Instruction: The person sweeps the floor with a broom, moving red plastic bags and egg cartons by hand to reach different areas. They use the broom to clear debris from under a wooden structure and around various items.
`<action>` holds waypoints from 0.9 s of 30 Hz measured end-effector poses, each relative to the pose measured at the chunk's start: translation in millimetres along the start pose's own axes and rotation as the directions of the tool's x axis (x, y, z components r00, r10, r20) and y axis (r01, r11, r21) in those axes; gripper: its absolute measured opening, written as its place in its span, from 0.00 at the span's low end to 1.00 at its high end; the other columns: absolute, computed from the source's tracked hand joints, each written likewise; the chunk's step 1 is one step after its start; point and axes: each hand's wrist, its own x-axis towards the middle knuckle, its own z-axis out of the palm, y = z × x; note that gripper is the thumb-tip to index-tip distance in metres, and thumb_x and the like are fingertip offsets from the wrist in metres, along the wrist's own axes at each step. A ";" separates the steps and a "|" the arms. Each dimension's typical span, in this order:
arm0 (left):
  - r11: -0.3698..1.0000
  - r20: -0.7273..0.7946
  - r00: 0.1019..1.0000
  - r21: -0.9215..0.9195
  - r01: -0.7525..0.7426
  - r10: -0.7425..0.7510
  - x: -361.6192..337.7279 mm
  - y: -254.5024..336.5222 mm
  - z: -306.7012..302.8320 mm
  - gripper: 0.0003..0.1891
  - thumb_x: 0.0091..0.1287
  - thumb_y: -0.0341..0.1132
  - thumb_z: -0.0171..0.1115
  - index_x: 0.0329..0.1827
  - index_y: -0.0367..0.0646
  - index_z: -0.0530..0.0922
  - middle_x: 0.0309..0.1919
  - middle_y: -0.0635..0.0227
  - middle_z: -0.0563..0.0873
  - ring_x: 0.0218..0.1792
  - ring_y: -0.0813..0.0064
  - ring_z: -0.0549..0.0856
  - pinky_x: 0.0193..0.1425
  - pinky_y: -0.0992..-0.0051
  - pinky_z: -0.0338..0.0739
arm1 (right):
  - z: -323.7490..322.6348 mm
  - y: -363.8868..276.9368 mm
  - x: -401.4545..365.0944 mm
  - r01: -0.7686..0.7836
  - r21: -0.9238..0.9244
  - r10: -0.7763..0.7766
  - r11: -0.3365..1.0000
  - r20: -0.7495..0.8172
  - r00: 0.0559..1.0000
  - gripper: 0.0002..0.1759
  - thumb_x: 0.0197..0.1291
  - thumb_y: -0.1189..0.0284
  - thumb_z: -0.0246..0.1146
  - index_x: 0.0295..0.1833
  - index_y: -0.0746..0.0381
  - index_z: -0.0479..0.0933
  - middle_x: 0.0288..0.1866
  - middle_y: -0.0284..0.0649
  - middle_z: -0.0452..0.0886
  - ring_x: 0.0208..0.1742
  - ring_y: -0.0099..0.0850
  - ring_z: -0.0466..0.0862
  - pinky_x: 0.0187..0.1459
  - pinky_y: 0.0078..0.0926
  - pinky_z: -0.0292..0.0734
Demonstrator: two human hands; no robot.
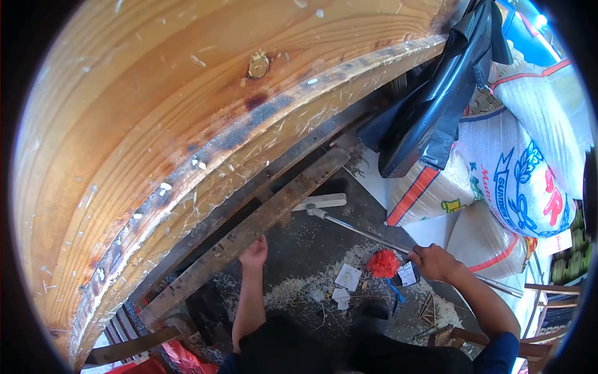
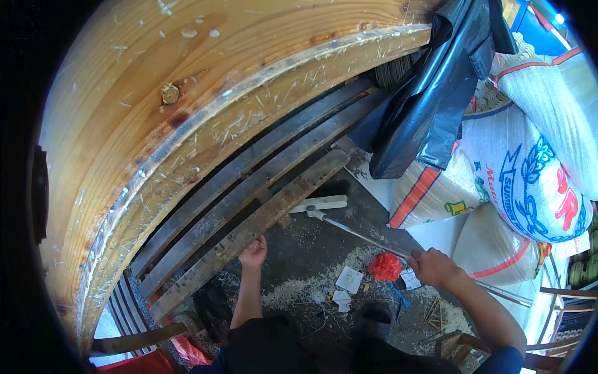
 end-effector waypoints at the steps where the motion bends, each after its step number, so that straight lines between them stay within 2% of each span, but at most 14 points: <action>1: 1.000 -0.009 1.000 0.002 0.003 -0.003 -2.3 -0.8 -0.3 0.19 0.72 0.48 0.49 0.51 0.44 0.80 0.49 0.66 0.87 0.50 0.66 0.85 0.55 0.66 0.80 | 2.5 5.6 -5.0 0.015 0.018 -0.016 1.000 0.024 1.000 0.22 0.71 0.56 0.48 0.44 0.63 0.79 0.32 0.59 0.82 0.38 0.60 0.82 0.46 0.53 0.77; 3: 1.000 0.061 0.998 -0.027 -0.007 0.009 -5.0 -1.2 1.0 0.19 0.72 0.47 0.49 0.51 0.44 0.80 0.49 0.66 0.87 0.50 0.66 0.85 0.54 0.66 0.81 | -3.7 17.1 -17.4 0.029 0.042 -0.031 0.999 0.049 0.998 0.23 0.71 0.56 0.48 0.45 0.63 0.79 0.32 0.59 0.82 0.38 0.60 0.82 0.46 0.53 0.77; 5: 0.999 0.044 0.999 -0.041 0.007 -0.005 -4.7 0.1 -0.7 0.19 0.72 0.47 0.49 0.51 0.44 0.80 0.49 0.66 0.87 0.50 0.65 0.85 0.54 0.66 0.81 | -39.2 29.3 -44.6 -0.018 -0.100 0.028 0.995 0.104 0.994 0.22 0.71 0.55 0.49 0.45 0.63 0.79 0.33 0.57 0.83 0.38 0.59 0.83 0.47 0.52 0.78; 9: 0.998 0.043 0.999 -0.062 0.029 -0.026 -1.8 -1.2 0.0 0.19 0.72 0.46 0.49 0.52 0.44 0.80 0.49 0.66 0.87 0.51 0.65 0.85 0.55 0.66 0.81 | -86.7 41.2 -72.2 -0.062 -0.192 0.096 0.979 0.170 0.981 0.22 0.70 0.54 0.50 0.46 0.61 0.80 0.32 0.55 0.83 0.40 0.56 0.83 0.47 0.51 0.78; 12: 0.997 0.073 0.997 -0.066 0.029 -0.024 0.8 0.0 -9.8 0.19 0.73 0.46 0.48 0.52 0.43 0.80 0.50 0.66 0.87 0.51 0.64 0.85 0.56 0.66 0.81 | -80.7 42.1 -70.3 -0.069 -0.211 0.091 0.975 0.096 0.991 0.22 0.70 0.54 0.50 0.45 0.61 0.80 0.32 0.55 0.83 0.41 0.55 0.83 0.46 0.51 0.78; 15: 0.998 0.094 0.995 -0.050 0.035 -0.030 11.4 4.3 -23.2 0.20 0.72 0.49 0.50 0.56 0.45 0.78 0.54 0.67 0.85 0.55 0.65 0.83 0.59 0.67 0.79 | -50.1 31.6 -31.6 -0.035 -0.176 0.055 0.984 0.109 0.992 0.23 0.71 0.54 0.49 0.45 0.62 0.80 0.33 0.55 0.83 0.41 0.55 0.83 0.47 0.51 0.78; 17: 0.999 0.095 0.995 -0.033 0.020 -0.017 15.0 6.3 -27.9 0.21 0.72 0.49 0.50 0.58 0.46 0.78 0.56 0.67 0.84 0.57 0.65 0.82 0.61 0.67 0.78 | -27.7 30.1 -14.9 0.042 -0.059 -0.031 0.997 0.178 0.984 0.24 0.71 0.54 0.48 0.45 0.61 0.80 0.34 0.55 0.83 0.42 0.55 0.83 0.49 0.51 0.77; 20: 1.000 0.054 0.998 -0.011 -0.019 0.020 9.6 3.6 -17.5 0.21 0.72 0.49 0.50 0.58 0.45 0.78 0.56 0.67 0.84 0.57 0.65 0.82 0.61 0.66 0.78 | -9.7 39.2 -20.9 0.041 -0.017 -0.036 0.999 0.233 0.972 0.24 0.71 0.53 0.47 0.45 0.60 0.80 0.35 0.56 0.83 0.42 0.55 0.83 0.51 0.52 0.76; 22: 0.999 0.022 0.999 -0.007 -0.041 0.041 3.8 2.5 -11.9 0.21 0.72 0.49 0.49 0.58 0.45 0.78 0.56 0.67 0.83 0.58 0.65 0.81 0.62 0.66 0.77 | -23.1 54.7 -39.6 0.031 -0.051 -0.019 0.998 0.225 0.974 0.24 0.71 0.53 0.48 0.45 0.60 0.81 0.35 0.57 0.83 0.42 0.56 0.83 0.51 0.52 0.76; 25: 0.998 -0.010 0.998 0.015 -0.054 0.055 4.2 -0.1 -7.2 0.19 0.74 0.46 0.47 0.56 0.43 0.77 0.52 0.66 0.85 0.52 0.65 0.84 0.56 0.68 0.80 | -71.2 62.0 -74.6 -0.024 -0.116 0.051 0.993 0.237 0.970 0.23 0.70 0.53 0.50 0.44 0.60 0.81 0.35 0.57 0.83 0.42 0.56 0.83 0.51 0.52 0.76; 27: 0.998 -0.006 0.999 0.051 -0.046 0.046 4.5 -2.7 -13.4 0.18 0.73 0.47 0.48 0.51 0.43 0.78 0.44 0.67 0.86 0.42 0.67 0.84 0.49 0.70 0.79 | -85.3 62.3 -76.0 -0.055 -0.160 0.097 0.986 0.271 0.958 0.23 0.70 0.53 0.50 0.44 0.59 0.82 0.35 0.56 0.83 0.42 0.55 0.83 0.51 0.52 0.76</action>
